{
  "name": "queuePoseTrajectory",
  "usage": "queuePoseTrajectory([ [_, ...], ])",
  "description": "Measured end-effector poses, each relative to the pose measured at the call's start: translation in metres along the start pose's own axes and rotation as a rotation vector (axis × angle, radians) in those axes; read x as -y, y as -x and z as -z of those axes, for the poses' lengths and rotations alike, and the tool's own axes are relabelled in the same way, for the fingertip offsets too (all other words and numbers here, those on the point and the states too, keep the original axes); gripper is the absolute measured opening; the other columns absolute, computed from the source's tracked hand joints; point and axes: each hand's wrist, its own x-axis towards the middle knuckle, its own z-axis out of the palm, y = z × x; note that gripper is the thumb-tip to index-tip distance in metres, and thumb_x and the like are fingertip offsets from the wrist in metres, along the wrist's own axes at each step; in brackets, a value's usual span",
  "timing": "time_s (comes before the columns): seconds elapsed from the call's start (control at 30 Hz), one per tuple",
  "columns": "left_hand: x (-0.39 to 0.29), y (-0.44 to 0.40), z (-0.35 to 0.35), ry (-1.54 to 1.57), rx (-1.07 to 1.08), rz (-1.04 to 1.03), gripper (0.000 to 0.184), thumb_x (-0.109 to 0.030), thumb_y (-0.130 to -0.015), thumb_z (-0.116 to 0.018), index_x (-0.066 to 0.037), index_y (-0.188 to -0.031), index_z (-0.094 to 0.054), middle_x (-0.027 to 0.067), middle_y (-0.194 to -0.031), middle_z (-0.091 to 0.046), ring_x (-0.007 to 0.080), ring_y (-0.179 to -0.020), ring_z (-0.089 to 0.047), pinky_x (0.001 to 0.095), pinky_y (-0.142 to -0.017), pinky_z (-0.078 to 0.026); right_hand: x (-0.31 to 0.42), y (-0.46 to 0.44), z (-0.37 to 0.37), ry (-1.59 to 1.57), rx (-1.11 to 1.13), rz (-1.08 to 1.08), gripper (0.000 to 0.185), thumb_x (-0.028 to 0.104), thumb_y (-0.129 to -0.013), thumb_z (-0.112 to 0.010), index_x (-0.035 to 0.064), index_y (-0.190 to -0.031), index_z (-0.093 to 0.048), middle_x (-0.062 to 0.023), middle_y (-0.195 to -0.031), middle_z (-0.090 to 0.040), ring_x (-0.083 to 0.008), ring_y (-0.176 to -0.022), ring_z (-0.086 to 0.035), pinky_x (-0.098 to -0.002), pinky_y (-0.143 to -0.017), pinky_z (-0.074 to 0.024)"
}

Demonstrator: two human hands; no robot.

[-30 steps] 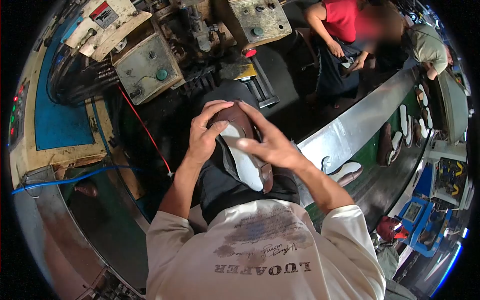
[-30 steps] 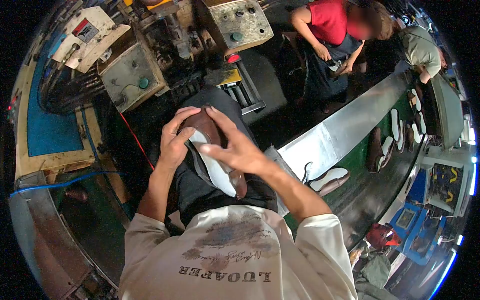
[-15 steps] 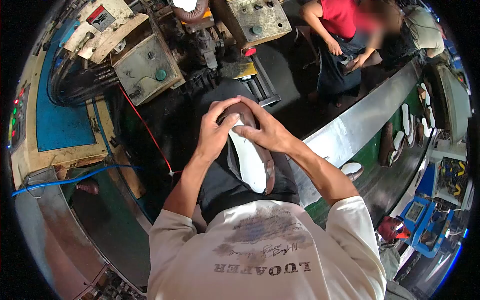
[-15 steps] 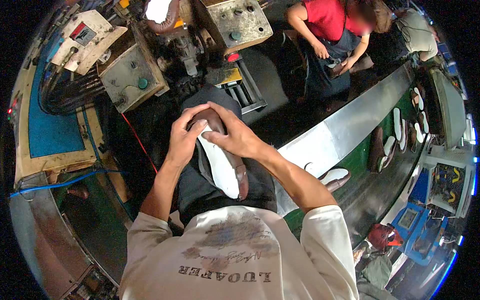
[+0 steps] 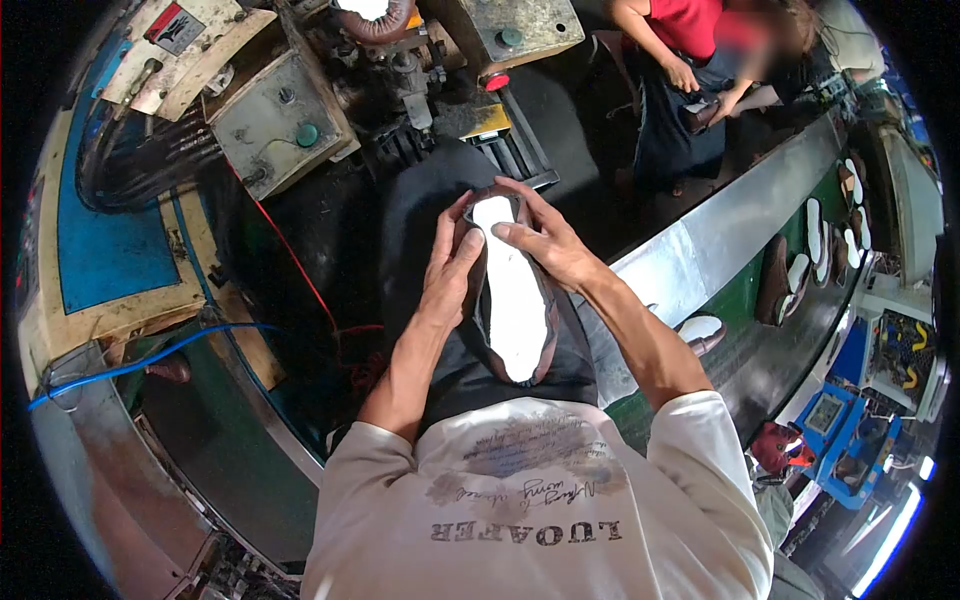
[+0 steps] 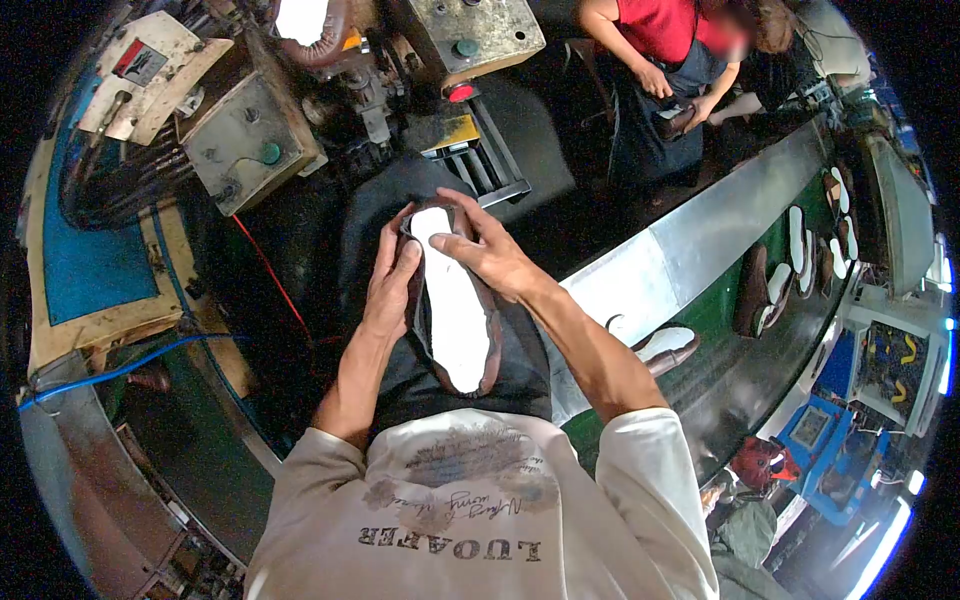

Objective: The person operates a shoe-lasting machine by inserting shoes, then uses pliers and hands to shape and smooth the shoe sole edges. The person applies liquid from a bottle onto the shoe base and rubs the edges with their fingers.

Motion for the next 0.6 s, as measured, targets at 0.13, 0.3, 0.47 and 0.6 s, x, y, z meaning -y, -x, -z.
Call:
queuePoseTrajectory([
  [0.13,0.004,-0.007,0.003,-0.197,-0.036,-0.070,0.056,-0.027,-0.110,-0.064,-0.005,-0.157,-0.043,0.0139,-0.149,-0.053,0.0231,-0.139,-0.050,0.0382,-0.118,-0.041,0.005,-0.001,-0.006,0.092,-0.038,-0.018,0.076,0.031,-0.101,-0.075,0.0093,-0.165,-0.039,-0.0248,-0.148,-0.057,-0.0333,-0.136,-0.056,-0.0449,-0.117,-0.0448],
  [0.3,0.001,0.002,0.000,-0.253,-0.126,0.026,0.060,-0.024,-0.108,-0.061,-0.002,-0.159,-0.039,0.0180,-0.152,-0.050,0.0267,-0.140,-0.049,0.0406,-0.119,-0.039,-0.004,0.021,-0.021,0.229,-0.135,0.055,0.091,0.036,-0.100,-0.076,-0.0024,-0.168,-0.028,-0.0298,-0.159,-0.049,-0.0343,-0.149,-0.048,-0.0442,-0.122,-0.0411],
  [0.47,0.003,0.050,0.010,-0.447,0.057,0.099,0.087,-0.023,-0.105,-0.068,0.001,-0.171,-0.017,0.0262,-0.170,-0.032,0.0346,-0.159,-0.032,0.0427,-0.129,-0.028,0.000,0.079,-0.011,0.311,-0.069,-0.228,0.080,0.029,-0.100,-0.078,-0.0069,-0.161,-0.042,-0.0250,-0.141,-0.066,-0.0284,-0.130,-0.065,-0.0389,-0.112,-0.0506],
  [0.6,0.007,0.063,0.020,-0.484,0.139,0.112,0.091,-0.024,-0.105,-0.069,0.002,-0.171,-0.013,0.0276,-0.173,-0.027,0.0360,-0.161,-0.027,0.0425,-0.132,-0.023,-0.012,0.097,0.015,0.384,0.056,-0.151,0.074,0.020,-0.102,-0.071,-0.0085,-0.162,-0.039,-0.0278,-0.149,-0.057,-0.0303,-0.139,-0.059,-0.0400,-0.113,-0.0502],
])
